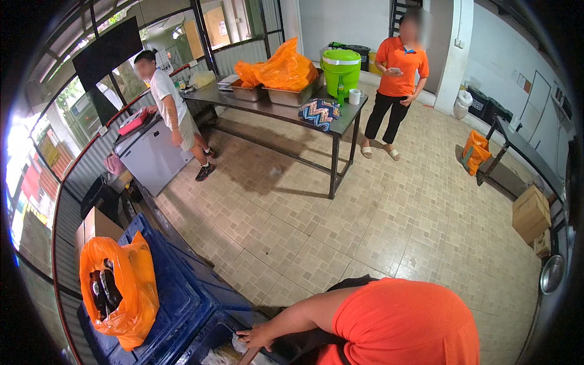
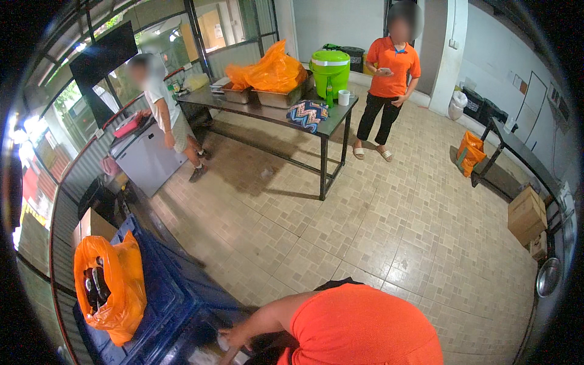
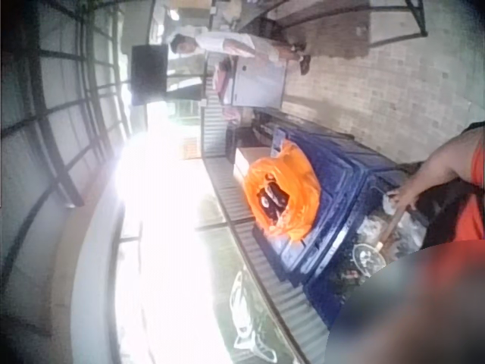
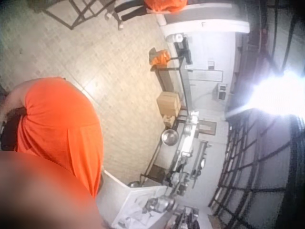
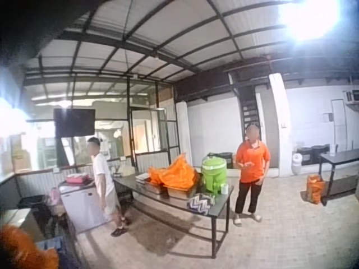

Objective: The person uses a strainer to scoop various items from a blue bin filled with water and floating debris. They transfer the retrieved items, including plastic bottles and food waste, into an orange plastic bag placed on top of the bin.

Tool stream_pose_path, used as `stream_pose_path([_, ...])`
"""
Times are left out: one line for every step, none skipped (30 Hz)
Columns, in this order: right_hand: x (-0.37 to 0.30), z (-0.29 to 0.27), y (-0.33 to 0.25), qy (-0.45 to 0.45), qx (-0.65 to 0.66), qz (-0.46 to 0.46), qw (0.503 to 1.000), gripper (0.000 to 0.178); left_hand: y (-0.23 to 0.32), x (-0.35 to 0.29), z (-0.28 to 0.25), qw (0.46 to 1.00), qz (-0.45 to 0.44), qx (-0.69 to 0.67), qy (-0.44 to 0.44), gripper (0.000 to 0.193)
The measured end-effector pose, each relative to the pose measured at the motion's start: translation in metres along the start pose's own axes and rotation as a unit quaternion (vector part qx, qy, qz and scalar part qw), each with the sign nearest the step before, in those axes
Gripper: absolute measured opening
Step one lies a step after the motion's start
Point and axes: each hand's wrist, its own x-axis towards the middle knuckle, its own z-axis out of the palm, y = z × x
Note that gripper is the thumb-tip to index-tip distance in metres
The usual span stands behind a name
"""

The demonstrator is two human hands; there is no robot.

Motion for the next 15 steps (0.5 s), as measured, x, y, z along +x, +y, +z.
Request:
stream_pose_path([-0.001, 0.001, 0.001, 0.018, -0.002, -0.004, 1.0, 0.099, 0.0, 0.0, 0.0, 1.0, 0.0, 0.0, 0.0, 0.047])
stream_pose_path([0.0, 0.001, 0.002, 0.02, -0.001, -0.005, 1.0, 0.099, 0.001, 0.0, 0.0, 1.0, 0.001, 0.0, 0.001, 0.047])
stream_pose_path([-0.001, 0.002, 0.003, 0.023, 0.0, -0.007, 1.0, 0.099, 0.001, 0.0, 0.0, 1.0, 0.001, -0.001, 0.001, 0.047])
stream_pose_path([0.0, 0.002, 0.004, 0.01, 0.006, -0.006, 1.0, 0.099, 0.001, 0.001, 0.0, 1.0, 0.002, -0.002, 0.0, 0.047])
stream_pose_path([-0.001, 0.003, 0.004, 0.011, 0.006, -0.009, 1.0, 0.099, 0.001, 0.001, 0.0, 1.0, 0.001, -0.002, 0.002, 0.046])
stream_pose_path([0.0, 0.003, 0.004, 0.011, 0.007, -0.011, 1.0, 0.099, 0.001, 0.002, 0.0, 1.0, 0.0, -0.003, 0.002, 0.046])
stream_pose_path([0.0, 0.003, 0.004, 0.024, 0.003, -0.016, 1.0, 0.1, 0.001, 0.002, -0.001, 1.0, 0.0, -0.004, 0.003, 0.046])
stream_pose_path([0.0, 0.002, 0.004, 0.022, 0.005, -0.015, 1.0, 0.1, 0.001, 0.003, -0.001, 1.0, 0.0, -0.004, 0.003, 0.046])
stream_pose_path([0.0, 0.001, 0.003, 0.02, 0.008, -0.014, 1.0, 0.101, -0.001, 0.002, -0.001, 1.0, -0.001, -0.004, 0.003, 0.045])
stream_pose_path([-0.001, 0.0, 0.002, 0.002, 0.016, -0.007, 1.0, 0.102, -0.002, 0.003, -0.001, 1.0, -0.001, -0.006, 0.005, 0.045])
stream_pose_path([-0.002, -0.002, 0.001, -0.006, 0.024, -0.003, 1.0, 0.102, -0.004, 0.001, -0.001, 1.0, -0.004, -0.007, 0.005, 0.045])
stream_pose_path([-0.005, -0.004, -0.001, -0.014, 0.031, 0.001, 0.999, 0.102, -0.007, 0.0, -0.001, 1.0, -0.005, -0.007, 0.007, 0.045])
stream_pose_path([-0.007, -0.007, -0.002, -0.015, 0.036, 0.0, 0.999, 0.103, -0.011, -0.002, 0.0, 1.0, -0.008, -0.011, 0.007, 0.044])
stream_pose_path([-0.011, -0.009, -0.004, -0.021, 0.038, -0.007, 0.999, 0.102, -0.018, -0.004, 0.001, 1.0, -0.017, -0.014, 0.008, 0.044])
stream_pose_path([-0.015, -0.013, -0.007, -0.004, 0.037, -0.001, 0.999, 0.102, -0.027, -0.007, 0.003, 0.999, -0.03, -0.017, 0.007, 0.044])
